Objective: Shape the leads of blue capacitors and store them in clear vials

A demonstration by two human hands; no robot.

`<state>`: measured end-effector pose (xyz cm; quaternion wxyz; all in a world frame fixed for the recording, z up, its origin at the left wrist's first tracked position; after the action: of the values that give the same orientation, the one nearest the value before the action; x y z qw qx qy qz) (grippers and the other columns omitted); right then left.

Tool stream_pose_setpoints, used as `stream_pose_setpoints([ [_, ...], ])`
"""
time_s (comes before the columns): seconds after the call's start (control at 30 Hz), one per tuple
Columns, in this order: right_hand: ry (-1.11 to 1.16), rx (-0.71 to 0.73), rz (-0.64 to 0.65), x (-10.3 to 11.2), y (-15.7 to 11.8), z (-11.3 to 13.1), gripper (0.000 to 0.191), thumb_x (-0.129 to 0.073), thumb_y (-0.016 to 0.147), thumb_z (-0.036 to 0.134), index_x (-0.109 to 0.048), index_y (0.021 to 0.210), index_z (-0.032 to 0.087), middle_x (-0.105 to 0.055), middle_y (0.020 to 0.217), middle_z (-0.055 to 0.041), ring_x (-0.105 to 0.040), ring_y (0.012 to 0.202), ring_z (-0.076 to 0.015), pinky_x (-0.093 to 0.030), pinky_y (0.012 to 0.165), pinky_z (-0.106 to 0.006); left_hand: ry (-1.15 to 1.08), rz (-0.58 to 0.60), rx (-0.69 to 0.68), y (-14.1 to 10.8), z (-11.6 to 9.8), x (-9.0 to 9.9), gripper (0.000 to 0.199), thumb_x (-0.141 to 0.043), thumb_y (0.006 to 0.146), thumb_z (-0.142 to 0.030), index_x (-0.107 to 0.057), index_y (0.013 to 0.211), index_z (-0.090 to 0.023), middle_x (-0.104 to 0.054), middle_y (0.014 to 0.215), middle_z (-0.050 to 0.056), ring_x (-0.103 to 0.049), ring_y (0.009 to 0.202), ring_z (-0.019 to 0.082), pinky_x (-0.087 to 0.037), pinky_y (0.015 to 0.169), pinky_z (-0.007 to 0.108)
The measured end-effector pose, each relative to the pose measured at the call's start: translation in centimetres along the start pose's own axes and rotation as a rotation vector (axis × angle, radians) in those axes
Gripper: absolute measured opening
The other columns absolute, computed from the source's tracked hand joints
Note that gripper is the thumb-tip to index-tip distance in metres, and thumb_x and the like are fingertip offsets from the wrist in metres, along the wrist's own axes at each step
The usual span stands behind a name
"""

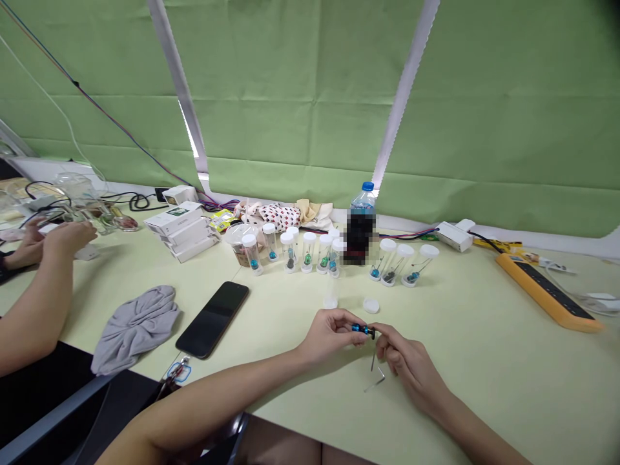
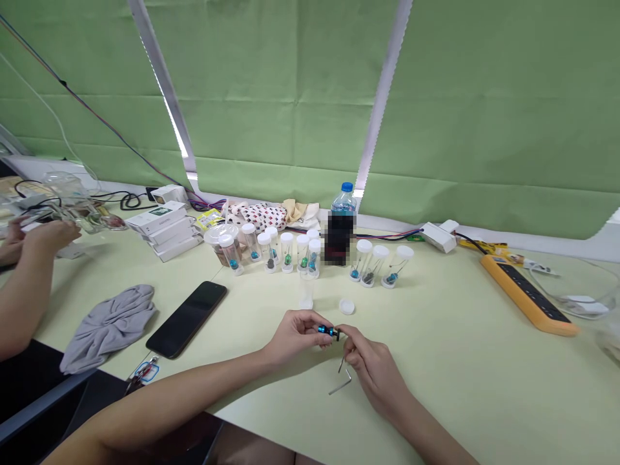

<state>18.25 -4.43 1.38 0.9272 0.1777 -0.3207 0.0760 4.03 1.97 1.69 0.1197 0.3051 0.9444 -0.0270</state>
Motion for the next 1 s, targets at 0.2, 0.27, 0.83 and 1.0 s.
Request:
stream_pose_setpoints([
  [0.2, 0.01, -0.004, -0.015, 0.11, 0.02, 0.09, 0.051, -0.018, 0.095, 0.057, -0.037, 0.13, 0.025, -0.054, 0.074, 0.0004, -0.048, 0.054, -0.0133, -0.04, 0.053, -0.024, 0.012, 0.003, -0.001, -0.01, 0.07, 0.01, 0.032, -0.08, 0.062, -0.03, -0.07, 0.085, -0.011, -0.068, 0.068, 0.005, -0.062, 0.061, 0.013, -0.05, 0.064, 0.025],
  [0.27, 0.005, 0.004, -0.001, 0.0, 0.01, 0.06, 0.05, -0.018, 0.095, 0.057, -0.04, 0.128, 0.026, -0.054, 0.074, 0.0005, -0.048, 0.055, -0.0133, -0.04, 0.054, -0.024, 0.007, 0.002, -0.002, -0.01, 0.11, 0.05, 0.032, -0.08, 0.062, -0.03, -0.07, 0.085, -0.011, -0.068, 0.067, 0.005, -0.062, 0.061, 0.013, -0.05, 0.063, 0.025],
  [0.83, -0.014, 0.025, -0.018, 0.19, 0.01, 0.41, 0.048, -0.018, 0.096, 0.054, -0.041, 0.126, 0.025, -0.054, 0.073, 0.0007, -0.049, 0.053, -0.0126, -0.042, 0.053, -0.023, -0.011, 0.002, 0.002, -0.04, 0.02, -0.01, 0.031, -0.08, 0.062, -0.03, -0.07, 0.084, -0.011, -0.068, 0.066, 0.005, -0.063, 0.06, 0.013, -0.05, 0.064, 0.026],
  [1.0, -0.026, 0.022, -0.031, 0.2, 0.07, 0.46, 0.051, -0.017, 0.095, 0.055, -0.037, 0.13, 0.024, -0.055, 0.072, 0.0008, -0.051, 0.053, -0.0127, -0.043, 0.052, -0.023, -0.007, -0.002, -0.006, -0.06, -0.16, -0.05, 0.031, -0.081, 0.061, -0.029, -0.07, 0.084, -0.011, -0.069, 0.069, 0.005, -0.062, 0.06, 0.013, -0.05, 0.064, 0.025],
])
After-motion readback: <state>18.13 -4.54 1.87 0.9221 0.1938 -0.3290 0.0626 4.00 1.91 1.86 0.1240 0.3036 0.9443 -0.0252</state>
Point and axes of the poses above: each hand's wrist, its own y-axis towards the middle knuckle, its own x-axis out of the back of the hand, z = x × y, the point moved 6 cm from there along y, towards the middle knuckle
